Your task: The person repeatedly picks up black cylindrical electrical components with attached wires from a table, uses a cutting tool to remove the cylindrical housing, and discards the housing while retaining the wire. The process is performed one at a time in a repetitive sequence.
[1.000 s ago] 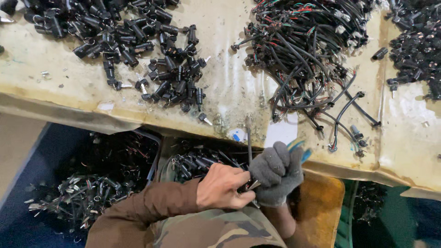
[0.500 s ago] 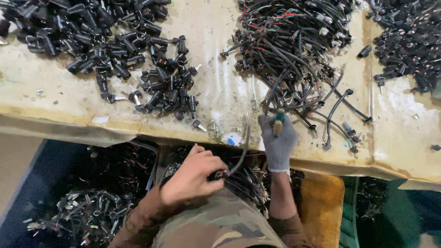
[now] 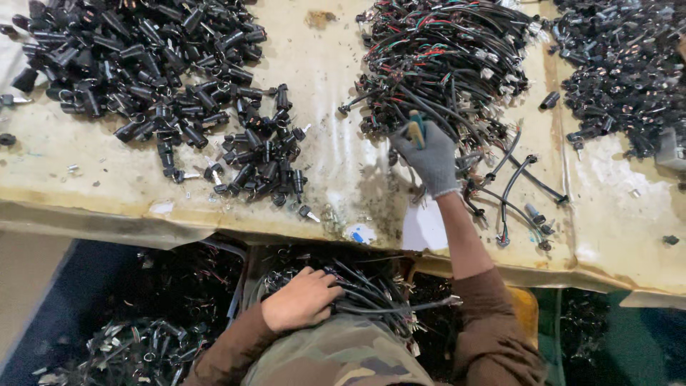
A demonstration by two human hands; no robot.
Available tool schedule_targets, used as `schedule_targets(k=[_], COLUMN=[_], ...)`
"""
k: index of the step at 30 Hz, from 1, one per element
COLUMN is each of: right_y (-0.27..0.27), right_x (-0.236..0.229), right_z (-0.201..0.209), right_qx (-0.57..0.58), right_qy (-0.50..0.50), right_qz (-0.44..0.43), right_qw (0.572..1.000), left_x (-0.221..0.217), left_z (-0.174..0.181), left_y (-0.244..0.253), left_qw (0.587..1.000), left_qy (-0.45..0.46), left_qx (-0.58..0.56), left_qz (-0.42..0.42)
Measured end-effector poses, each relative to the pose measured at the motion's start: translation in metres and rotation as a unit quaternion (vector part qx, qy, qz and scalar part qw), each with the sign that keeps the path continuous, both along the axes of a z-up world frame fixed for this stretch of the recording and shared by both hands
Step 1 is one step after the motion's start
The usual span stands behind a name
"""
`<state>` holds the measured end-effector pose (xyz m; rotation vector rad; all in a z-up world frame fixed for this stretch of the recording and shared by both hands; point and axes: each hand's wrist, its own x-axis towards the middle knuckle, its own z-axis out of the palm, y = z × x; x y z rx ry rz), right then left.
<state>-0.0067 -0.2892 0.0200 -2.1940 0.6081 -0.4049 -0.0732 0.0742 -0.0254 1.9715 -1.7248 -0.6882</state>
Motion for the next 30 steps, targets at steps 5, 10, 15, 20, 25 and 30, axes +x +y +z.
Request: schedule_targets(k=[5, 10, 15, 20, 25, 30], right_y=[0.006, 0.029, -0.025, -0.103, -0.107, -0.078], right_x=[0.037, 0.024, 0.063, 0.125, 0.121, 0.109], right_z=[0.011, 0.022, 0.027, 0.023, 0.007, 0.01], right_qx=[-0.208, -0.281, -0.347, -0.361, -0.353, -0.364], right_qy=[0.001, 0.02, -0.131, 0.093, 0.097, 0.122], right_qz=[0.07, -0.011, -0.025, 0.016, 0.035, 0.044], right_qw=[0.976, 0.959, 0.928, 0.928, 0.93, 0.922], left_x=[0.0, -0.001, -0.004, 0.002, -0.007, -0.007], left_z=[-0.002, 0.001, -0.001, 0.001, -0.003, -0.006], left_y=[0.0, 0.005, 0.007, 0.003, 0.001, -0.003], left_qw=[1.0, 0.996, 0.994, 0.992, 0.993, 0.994], left_qy=[0.008, 0.035, 0.054, 0.061, 0.031, 0.012], left_qx=[-0.006, -0.048, -0.049, -0.063, -0.044, -0.048], left_qz=[0.015, 0.068, 0.082, 0.089, 0.102, 0.094])
